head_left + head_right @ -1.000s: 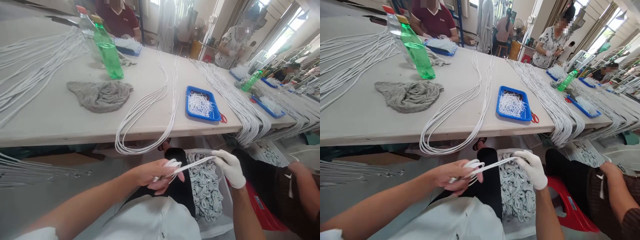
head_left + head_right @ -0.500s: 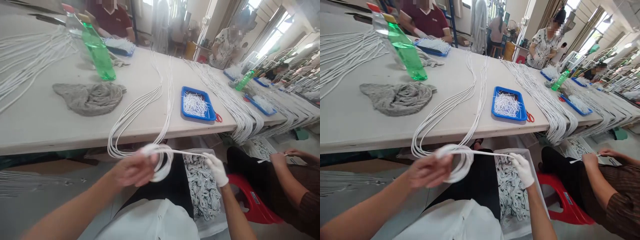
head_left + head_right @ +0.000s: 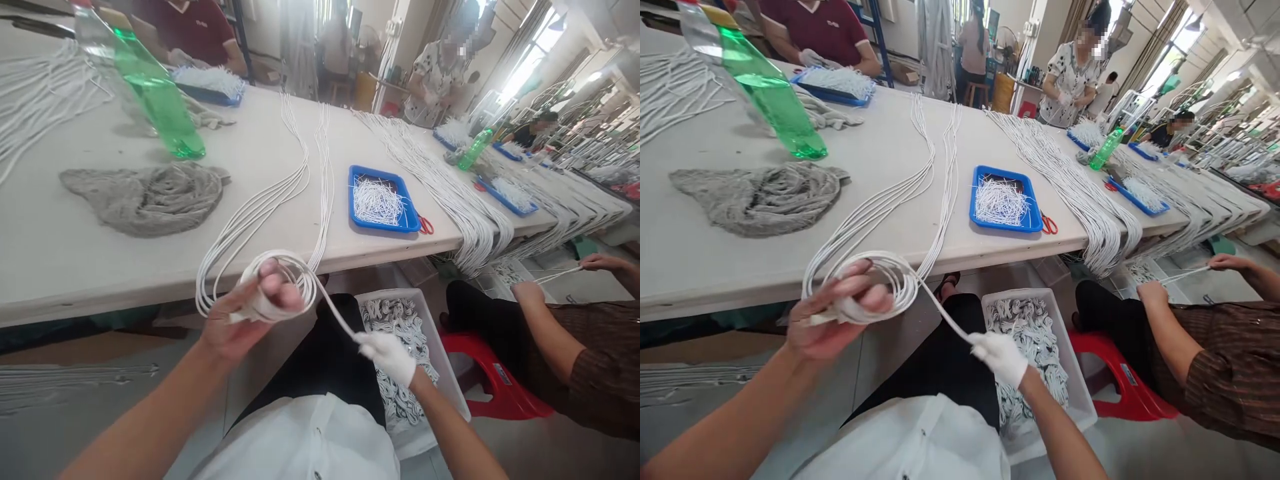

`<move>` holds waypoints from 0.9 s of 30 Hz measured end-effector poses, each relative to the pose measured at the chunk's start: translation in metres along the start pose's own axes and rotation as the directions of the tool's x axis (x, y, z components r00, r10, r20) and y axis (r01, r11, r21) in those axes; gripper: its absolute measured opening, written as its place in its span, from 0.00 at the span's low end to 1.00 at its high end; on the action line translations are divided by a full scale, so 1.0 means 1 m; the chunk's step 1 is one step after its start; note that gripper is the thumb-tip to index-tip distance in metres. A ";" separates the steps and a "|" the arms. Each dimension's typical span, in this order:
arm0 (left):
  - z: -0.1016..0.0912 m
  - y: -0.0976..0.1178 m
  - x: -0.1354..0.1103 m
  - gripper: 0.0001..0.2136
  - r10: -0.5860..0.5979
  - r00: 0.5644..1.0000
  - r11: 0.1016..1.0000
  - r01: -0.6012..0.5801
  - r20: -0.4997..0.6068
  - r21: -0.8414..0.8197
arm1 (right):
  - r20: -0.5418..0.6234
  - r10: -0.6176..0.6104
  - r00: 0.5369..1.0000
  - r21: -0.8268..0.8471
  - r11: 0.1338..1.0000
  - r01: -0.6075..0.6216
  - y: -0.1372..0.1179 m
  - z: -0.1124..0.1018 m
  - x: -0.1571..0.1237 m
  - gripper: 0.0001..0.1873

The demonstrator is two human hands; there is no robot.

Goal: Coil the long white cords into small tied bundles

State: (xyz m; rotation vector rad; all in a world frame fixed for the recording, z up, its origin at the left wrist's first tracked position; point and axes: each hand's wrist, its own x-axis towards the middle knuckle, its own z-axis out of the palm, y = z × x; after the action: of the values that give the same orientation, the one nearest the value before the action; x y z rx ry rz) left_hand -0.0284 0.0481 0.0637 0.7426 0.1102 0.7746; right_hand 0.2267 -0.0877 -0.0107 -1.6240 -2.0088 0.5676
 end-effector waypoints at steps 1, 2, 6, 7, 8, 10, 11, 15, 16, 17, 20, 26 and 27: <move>0.002 -0.001 0.005 0.03 0.035 0.999 0.989 -0.030 -0.033 0.147 | 0.063 -0.040 0.997 -0.064 0.997 0.044 -0.009 0.006 0.002 0.14; 0.004 -0.007 0.009 0.04 0.013 0.999 0.953 -0.002 -0.035 0.302 | 0.095 -0.074 0.993 -0.126 0.988 0.086 -0.020 0.004 0.005 0.12; 0.013 -0.038 0.007 0.10 -0.424 0.905 0.772 0.379 -0.032 0.510 | -0.039 -0.099 0.994 -0.282 0.956 0.084 -0.030 -0.045 0.021 0.12; 0.013 -0.041 0.003 0.11 -0.525 0.851 0.758 0.477 -0.018 0.446 | -0.074 -0.062 0.995 -0.302 0.953 0.037 -0.021 -0.055 0.023 0.12; 0.012 -0.040 0.000 0.13 -0.576 0.817 0.767 0.539 0.005 0.348 | -0.081 0.003 0.997 -0.330 0.943 -0.029 -0.009 -0.059 0.025 0.13; 0.009 -0.033 -0.006 0.15 -0.525 0.850 0.848 0.519 0.039 0.107 | -0.023 0.165 0.986 -0.408 0.899 -0.160 0.013 -0.049 0.025 0.15; 0.008 -0.028 -0.008 0.14 -0.453 0.891 0.891 0.454 0.032 0.000 | 0.029 0.234 0.972 -0.451 0.871 -0.196 0.020 -0.035 0.025 0.16; 0.011 -0.023 -0.003 0.05 -0.203 0.971 0.976 0.190 -0.127 -0.108 | 0.261 0.244 0.934 -0.495 0.864 -0.087 -0.005 0.031 0.017 0.10; 0.012 -0.025 0.000 0.03 -0.152 0.972 0.988 0.142 -0.179 -0.069 | 0.310 0.197 0.930 -0.472 0.881 -0.029 -0.019 0.040 0.013 0.08; 0.012 -0.029 0.003 0.05 -0.101 0.970 0.995 0.099 -0.223 -0.019 | 0.348 0.141 0.927 -0.429 0.903 0.024 -0.034 0.044 0.010 0.08; 0.006 -0.037 0.008 0.09 -0.040 0.955 0.996 0.062 -0.295 0.064 | 0.323 0.016 0.946 -0.190 0.981 0.048 -0.056 0.032 0.004 0.10; -0.007 -0.027 0.002 0.09 -0.072 0.915 0.995 0.094 -0.396 0.038 | 0.023 0.343 0.939 0.059 0.937 -0.344 0.016 0.009 -0.015 0.18; -0.008 -0.023 0.000 0.08 -0.076 0.913 0.994 0.102 -0.401 0.045 | 0.004 0.365 0.931 0.045 0.930 -0.365 0.029 0.010 -0.022 0.19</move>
State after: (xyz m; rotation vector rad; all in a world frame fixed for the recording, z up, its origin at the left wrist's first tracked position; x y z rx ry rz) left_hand -0.0168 0.0415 0.0429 0.6270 0.5387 0.8304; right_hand 0.2470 -0.1032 -0.0386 -1.9835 -1.6812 0.7348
